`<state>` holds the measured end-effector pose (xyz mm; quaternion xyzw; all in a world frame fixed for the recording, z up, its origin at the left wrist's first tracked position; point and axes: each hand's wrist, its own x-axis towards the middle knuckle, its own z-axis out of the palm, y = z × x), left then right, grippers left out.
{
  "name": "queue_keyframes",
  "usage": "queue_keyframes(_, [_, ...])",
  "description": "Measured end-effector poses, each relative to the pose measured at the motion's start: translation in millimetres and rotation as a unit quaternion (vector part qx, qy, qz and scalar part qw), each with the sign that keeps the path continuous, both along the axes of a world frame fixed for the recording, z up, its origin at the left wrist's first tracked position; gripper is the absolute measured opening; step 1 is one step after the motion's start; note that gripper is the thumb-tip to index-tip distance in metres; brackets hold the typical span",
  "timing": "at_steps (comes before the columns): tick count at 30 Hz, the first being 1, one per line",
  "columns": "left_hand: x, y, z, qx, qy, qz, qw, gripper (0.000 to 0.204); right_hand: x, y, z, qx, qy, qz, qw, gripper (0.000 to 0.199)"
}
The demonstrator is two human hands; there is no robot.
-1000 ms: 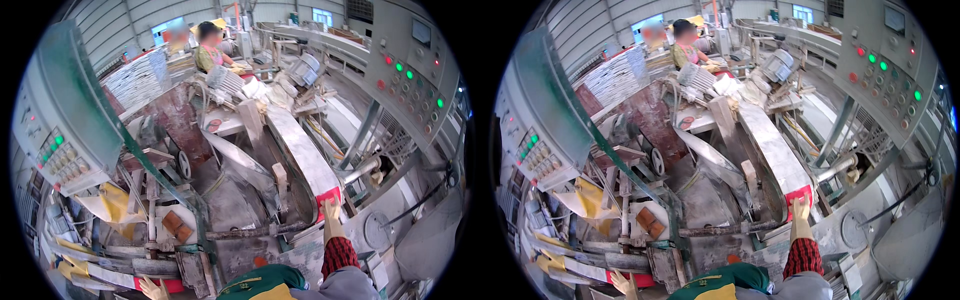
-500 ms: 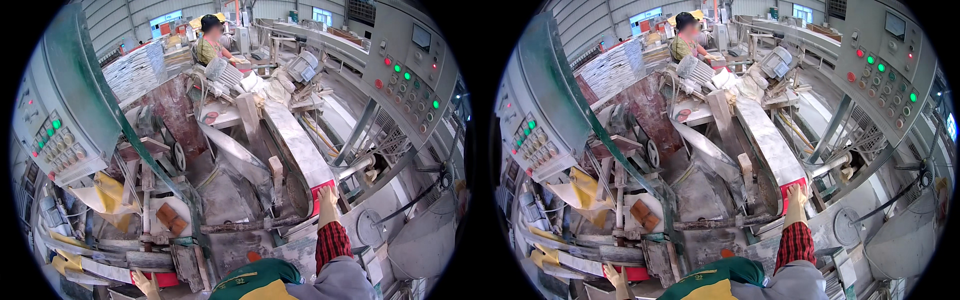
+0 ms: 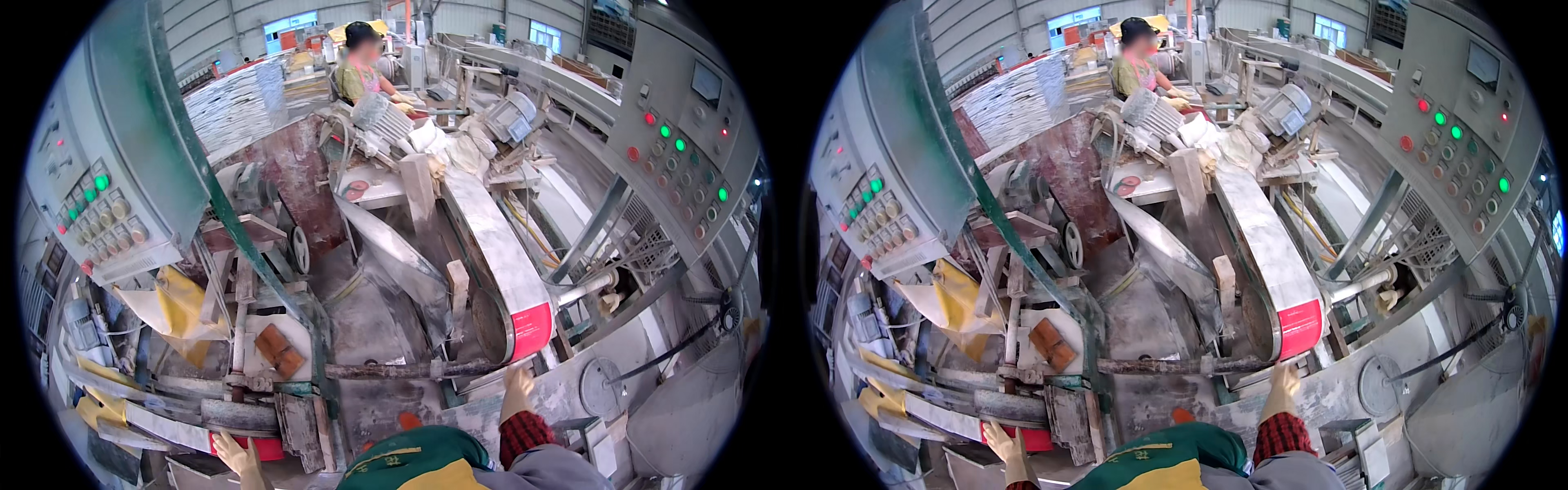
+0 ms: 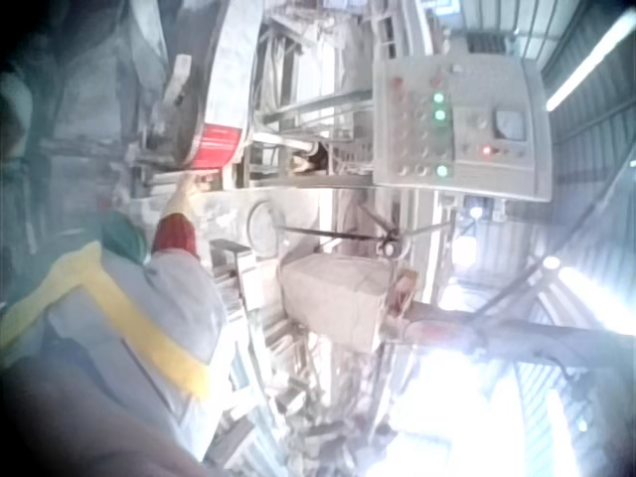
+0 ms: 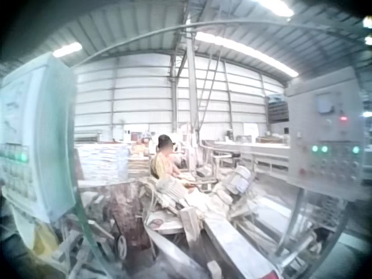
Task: The person repeatedly picks up small white rectangular pieces from a conveyor belt, briefly inspects them, and places them into a hopper or chute. The worker wears gloves and an apron and stands at a processing station in a factory.
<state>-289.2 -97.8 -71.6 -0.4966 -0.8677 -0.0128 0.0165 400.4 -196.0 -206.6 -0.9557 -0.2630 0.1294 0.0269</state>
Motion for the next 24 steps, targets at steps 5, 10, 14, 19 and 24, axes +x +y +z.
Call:
queue_keyframes(5, [16, 9, -6, 0.015, -0.001, -0.023, 1.000, 0.093, -49, -53, -87, 0.050, 0.254, -0.148, 0.955, 0.030])
queue_keyframes(10, [34, 7, -1, 0.005, 0.002, -0.031, 1.000, 0.094, -40, -19, -93, 0.425, 0.525, -0.373, 0.636, 0.027])
queue_keyframes(14, [42, -2, 12, -0.008, -0.045, -0.009, 0.999, 0.096, -54, 32, -41, 0.411, 0.563, -0.310, 0.647, 0.025])
queue_keyframes(19, [51, -4, 13, 0.030, -0.037, -0.039, 0.998, 0.093, -89, 66, -24, 0.331, 0.571, -0.296, 0.691, 0.037])
queue_keyframes(24, [47, -13, 10, 0.081, -0.058, -0.070, 0.993, 0.089, -95, 65, -39, 0.319, 0.732, -0.225, 0.558, 0.039])
